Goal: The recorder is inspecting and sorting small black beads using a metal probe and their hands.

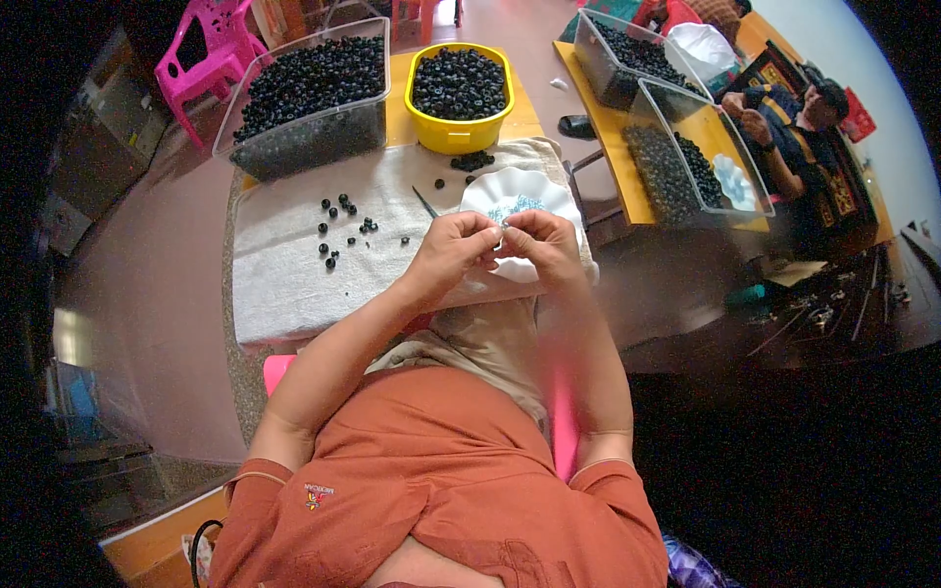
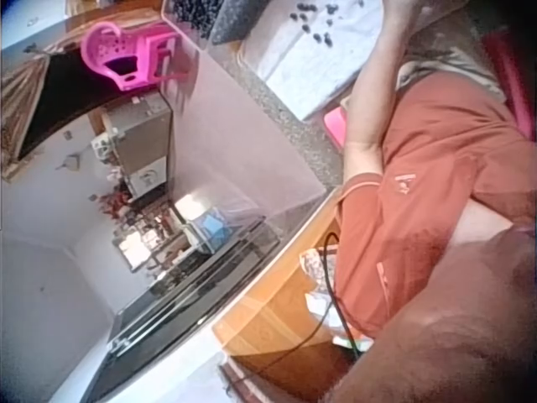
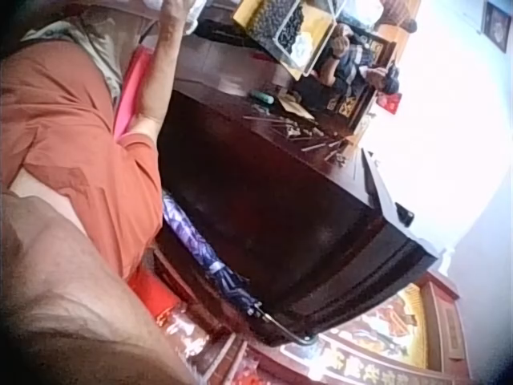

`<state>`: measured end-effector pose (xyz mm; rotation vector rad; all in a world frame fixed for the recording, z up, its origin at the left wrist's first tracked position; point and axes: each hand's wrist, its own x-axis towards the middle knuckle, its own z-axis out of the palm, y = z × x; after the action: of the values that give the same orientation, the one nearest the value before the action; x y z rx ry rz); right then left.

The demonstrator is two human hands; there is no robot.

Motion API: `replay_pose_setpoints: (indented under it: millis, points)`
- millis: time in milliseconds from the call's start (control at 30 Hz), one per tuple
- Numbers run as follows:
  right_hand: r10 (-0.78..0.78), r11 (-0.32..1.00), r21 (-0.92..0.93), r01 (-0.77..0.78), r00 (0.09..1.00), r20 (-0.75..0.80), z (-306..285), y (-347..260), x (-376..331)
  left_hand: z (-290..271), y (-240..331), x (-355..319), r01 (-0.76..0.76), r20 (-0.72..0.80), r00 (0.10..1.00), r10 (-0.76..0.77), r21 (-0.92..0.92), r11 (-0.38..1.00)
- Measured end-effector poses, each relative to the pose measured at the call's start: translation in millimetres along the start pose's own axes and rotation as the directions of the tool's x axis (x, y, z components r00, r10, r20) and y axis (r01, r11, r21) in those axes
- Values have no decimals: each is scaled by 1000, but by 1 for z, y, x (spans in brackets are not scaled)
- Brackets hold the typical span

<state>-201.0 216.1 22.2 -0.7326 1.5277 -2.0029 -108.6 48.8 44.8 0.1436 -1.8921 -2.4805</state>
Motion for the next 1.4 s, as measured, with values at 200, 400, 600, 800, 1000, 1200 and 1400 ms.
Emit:
replay_pose_setpoints:
  millis: [200,400,600,800,1000,1200,1400]
  points:
    - [63,998,-19,-62,996,58,2,-3,0,-3,-6,3,1,14,1000,1,-109,994]
    - [19,997,-79,-17,1000,22,8,-7,-1,-3,-3,1,48,11,999,-47,-139,989]
    - [30,999,-46,-29,999,21,4,-3,-1,-3,-2,2,63,27,998,-59,-187,980]
    - [10,1000,-14,-9,999,32,1,-2,0,-3,-2,1,103,50,994,-95,-216,971]
    - [40,999,-10,-40,998,42,10,-10,-1,-6,-5,2,121,102,990,-94,-308,944]
    - [45,998,-51,-42,997,64,10,-11,-1,-8,-9,3,130,101,989,-104,-298,946]
    - [40,996,-77,-38,999,26,6,-8,-1,-7,-4,2,144,99,988,-121,-274,951]
